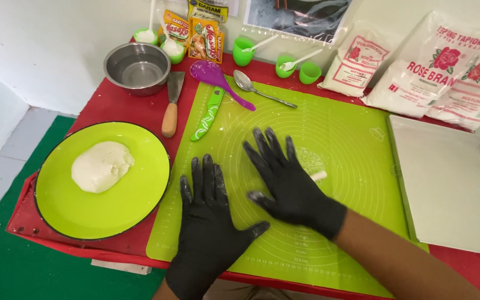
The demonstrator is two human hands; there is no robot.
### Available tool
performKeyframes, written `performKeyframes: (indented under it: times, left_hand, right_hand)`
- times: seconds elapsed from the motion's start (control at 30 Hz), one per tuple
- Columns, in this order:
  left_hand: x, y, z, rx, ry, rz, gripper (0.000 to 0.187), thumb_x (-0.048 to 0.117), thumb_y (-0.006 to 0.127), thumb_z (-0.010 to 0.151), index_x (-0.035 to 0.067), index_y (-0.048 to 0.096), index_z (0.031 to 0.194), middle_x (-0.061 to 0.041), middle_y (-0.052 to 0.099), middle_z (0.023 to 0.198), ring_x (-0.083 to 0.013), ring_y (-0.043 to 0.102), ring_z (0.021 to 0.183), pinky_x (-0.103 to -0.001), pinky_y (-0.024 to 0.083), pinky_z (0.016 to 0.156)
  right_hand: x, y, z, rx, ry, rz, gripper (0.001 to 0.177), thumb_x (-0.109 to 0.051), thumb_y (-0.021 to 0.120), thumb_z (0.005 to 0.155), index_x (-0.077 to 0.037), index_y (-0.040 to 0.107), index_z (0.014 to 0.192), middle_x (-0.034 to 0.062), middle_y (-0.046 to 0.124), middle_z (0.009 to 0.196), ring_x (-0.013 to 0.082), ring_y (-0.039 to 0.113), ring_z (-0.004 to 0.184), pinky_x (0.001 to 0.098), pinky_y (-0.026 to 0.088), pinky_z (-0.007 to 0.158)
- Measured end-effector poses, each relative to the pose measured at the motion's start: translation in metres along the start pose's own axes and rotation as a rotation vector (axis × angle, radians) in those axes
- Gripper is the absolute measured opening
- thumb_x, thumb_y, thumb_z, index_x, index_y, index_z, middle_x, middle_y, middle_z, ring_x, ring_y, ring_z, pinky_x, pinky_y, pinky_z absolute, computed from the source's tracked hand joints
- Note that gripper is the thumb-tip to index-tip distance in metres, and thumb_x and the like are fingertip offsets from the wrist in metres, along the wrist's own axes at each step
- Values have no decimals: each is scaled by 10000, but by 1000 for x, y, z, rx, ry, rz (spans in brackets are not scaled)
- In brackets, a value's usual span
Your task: Rolling a piece of dough into a long rope and cutting it into small segments using a scraper tool.
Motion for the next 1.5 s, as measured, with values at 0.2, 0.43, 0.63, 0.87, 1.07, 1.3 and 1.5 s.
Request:
performKeyframes:
  times: [0.2, 0.43, 0.63, 0.87, 1.07, 1.3, 1.5]
  left_hand:
    - [0, 4, 1, -21, 19, 27, 1467, 905, 745, 695, -88, 168, 1606, -265, 202, 1692, -440, 110, 1588, -598, 53, 1274]
    - [-4, 11, -2, 4, 31, 379, 1563, 1171, 518, 697, -39, 153, 1616, -221, 112, 1723, -379, 56, 1615, -527, 33, 1308]
    - [-4, 12, -1, 3, 39, 305, 1498, 1100, 549, 724, -28, 157, 1629, -236, 130, 1716, -390, 74, 1609, -539, 36, 1302]
    - [-1, 9, -1, 19, 67, 40, 1292, 879, 642, 779, -71, 287, 1580, -273, 257, 1675, -435, 176, 1577, -609, 110, 1255]
    - [-5, 17, -2, -34, 78, 103, 1316, 926, 588, 787, -49, 247, 1601, -255, 214, 1689, -404, 132, 1586, -594, 80, 1252]
    - [-6, 18, -2, -57, 86, 75, 1267, 888, 583, 820, -41, 235, 1607, -240, 192, 1699, -400, 106, 1590, -581, 57, 1259]
    - [-3, 12, -1, -29, 83, 55, 1234, 854, 598, 827, -48, 264, 1600, -247, 219, 1695, -413, 150, 1584, -590, 107, 1255]
  right_hand:
    - [25, 23, 90, 22, -93, 134, 772, -547, 299, 1095, -123, 37, 1684, 198, -91, 1749, 404, -146, 1614, 706, -65, 1235]
    - [22, -13, 117, 246, -171, 223, 681, -349, 357, 1149, -160, 28, 1714, 134, -79, 1787, 400, -123, 1669, 640, -72, 1339]
    - [19, 5, 61, -17, -114, 29, 780, -566, 305, 1077, -137, 57, 1679, 195, -37, 1746, 442, -85, 1606, 655, -45, 1261]
    - [4, 2, -32, -84, -56, -54, 804, -612, 308, 1044, -123, 170, 1666, 188, 91, 1739, 392, 22, 1605, 597, -18, 1248]
    - [-20, -38, -91, -65, 11, -5, 853, -469, 547, 1007, -94, 151, 1662, 196, 72, 1741, 355, -4, 1612, 518, -18, 1264]
    - [-11, -53, -90, 12, 73, 15, 876, -441, 592, 995, -99, 139, 1661, 189, 65, 1744, 362, -23, 1615, 531, -22, 1270]
    - [19, -1, -32, -6, -30, -86, 811, -542, 420, 1048, -105, 137, 1669, 179, 69, 1746, 406, 24, 1612, 640, -2, 1249]
Point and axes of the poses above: each hand's wrist, its own z-axis towards the middle knuckle, its own y-axis out of the palm, x = y × z, the point moved 5 cm from there along z, towards the middle knuckle
